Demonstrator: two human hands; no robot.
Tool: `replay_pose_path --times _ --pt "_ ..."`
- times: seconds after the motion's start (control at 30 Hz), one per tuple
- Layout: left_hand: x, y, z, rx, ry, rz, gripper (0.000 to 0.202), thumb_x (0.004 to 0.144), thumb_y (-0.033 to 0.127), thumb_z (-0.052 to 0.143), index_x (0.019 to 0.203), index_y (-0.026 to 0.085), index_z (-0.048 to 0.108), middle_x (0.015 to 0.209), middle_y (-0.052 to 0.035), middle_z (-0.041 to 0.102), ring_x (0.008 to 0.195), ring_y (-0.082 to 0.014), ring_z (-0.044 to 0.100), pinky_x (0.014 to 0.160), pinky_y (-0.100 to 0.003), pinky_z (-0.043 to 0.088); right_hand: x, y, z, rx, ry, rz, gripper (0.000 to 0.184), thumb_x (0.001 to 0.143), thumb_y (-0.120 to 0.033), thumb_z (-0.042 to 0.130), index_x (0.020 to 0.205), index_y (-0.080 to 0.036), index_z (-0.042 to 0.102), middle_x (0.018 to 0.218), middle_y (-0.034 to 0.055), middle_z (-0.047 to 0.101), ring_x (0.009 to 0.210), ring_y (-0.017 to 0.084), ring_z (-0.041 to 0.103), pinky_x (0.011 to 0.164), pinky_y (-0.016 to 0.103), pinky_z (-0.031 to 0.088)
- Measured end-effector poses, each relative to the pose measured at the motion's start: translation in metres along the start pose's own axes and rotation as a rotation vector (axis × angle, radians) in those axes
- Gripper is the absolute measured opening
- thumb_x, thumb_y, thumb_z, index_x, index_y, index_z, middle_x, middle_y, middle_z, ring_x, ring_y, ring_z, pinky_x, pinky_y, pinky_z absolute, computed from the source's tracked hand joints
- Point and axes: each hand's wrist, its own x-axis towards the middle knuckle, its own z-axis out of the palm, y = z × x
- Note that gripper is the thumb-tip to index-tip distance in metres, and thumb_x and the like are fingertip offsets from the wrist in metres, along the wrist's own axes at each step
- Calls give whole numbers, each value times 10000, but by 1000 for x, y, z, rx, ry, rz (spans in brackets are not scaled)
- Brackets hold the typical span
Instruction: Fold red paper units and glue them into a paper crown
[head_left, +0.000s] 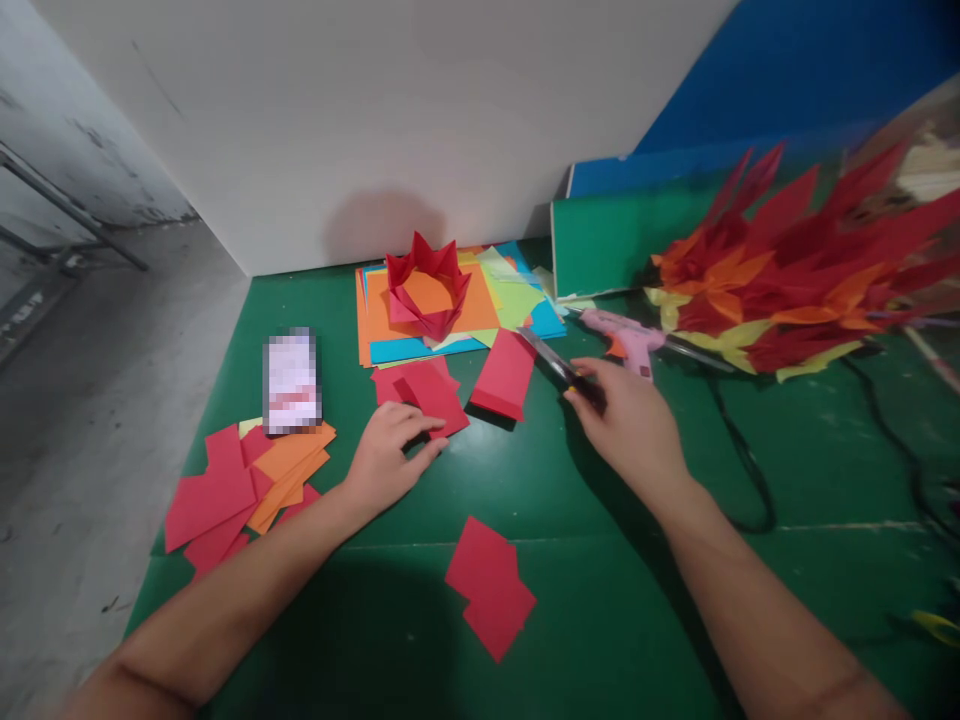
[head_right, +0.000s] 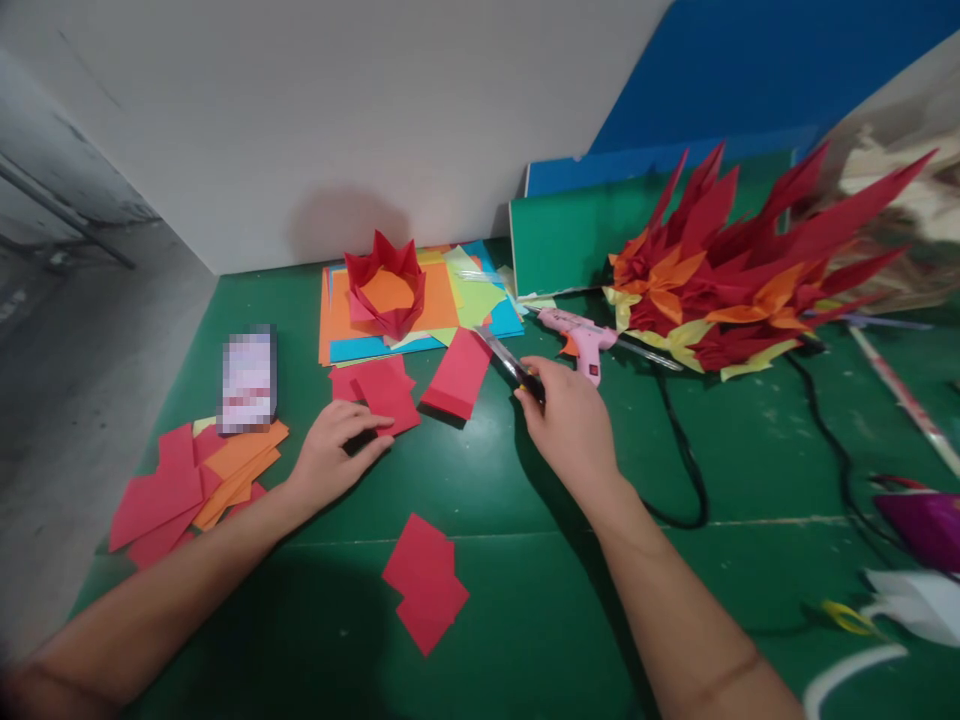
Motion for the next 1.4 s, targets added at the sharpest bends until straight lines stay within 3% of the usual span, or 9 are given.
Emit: replay_pose_path --times 0.13,0.23,0.3,0.47,0.63,0.77,0.9,1.1,1.4 --pt "2 0 -1 -3 -39 5 111 879 271 580 882 208 672 807 -43 684 781 -187 597 750 -365 464 -1 -19 -14 140 25 -227 303 897 -272 482 1169 -197 594 1071 134 653 982 294 600 826 449 482" --pt "2 0 -1 -12 -60 -34 68 857 209 578 866 216 646 808 -31 689 763 -186 600 733 -358 460 -6 -35 -21 271 -158 -416 286 906 -254 489 1167 -242 605 1092 94 661 973 238 614 825 394 501" --pt "1 1 -1 6 -70 -97 55 820 195 607 871 211 620 804 -24 680 739 -183 586 712 -346 459 -10 -42 -23 323 -262 -458 274 907 -248 494 1152 -241 616 1092 83 668 986 214 620 824 353 511" --pt "2 5 -2 43 -113 -187 60 813 247 624 802 199 589 729 -13 644 690 -179 529 710 -349 442 -13 -42 -20 281 -331 -429 277 897 -245 489 1122 -222 649 1055 89 679 946 211 641 776 328 525" --pt "3 4 -3 21 -146 -160 82 827 147 548 779 199 589 725 -9 653 694 -177 531 704 -335 417 -11 -34 -12 149 -249 -391 264 893 -226 482 1077 -178 665 1037 111 678 910 235 639 753 362 522" --pt "1 3 -2 97 -138 -163 199 811 165 573 1004 208 592 894 -39 671 784 -208 548 753 -369 417 -8 -30 -11 141 -144 -344 264 890 -250 490 1090 -186 650 1012 115 673 874 240 631 731 379 520" --pt "-2 3 -2 254 -130 -175 394 821 263 594 1200 192 516 1006 -87 565 925 -255 502 834 -419 405 -8 -34 -17 213 -117 -367 266 883 -247 505 1107 -206 643 1029 112 663 906 236 623 773 390 516" --pt "-3 6 -2 380 -122 -219 347 808 385 601 1089 186 558 994 -87 434 950 -276 430 855 -461 378 -13 -45 -25 422 -350 -455 314 871 -240 500 1155 -256 635 1065 87 661 944 198 636 793 322 528" --pt "0 9 -5 328 -187 -173 225 752 338 613 896 203 505 962 -48 514 925 -240 470 840 -414 334 -12 -39 -12 137 -335 -502 367 854 -177 484 1197 -199 614 1020 122 653 898 239 625 725 364 535"
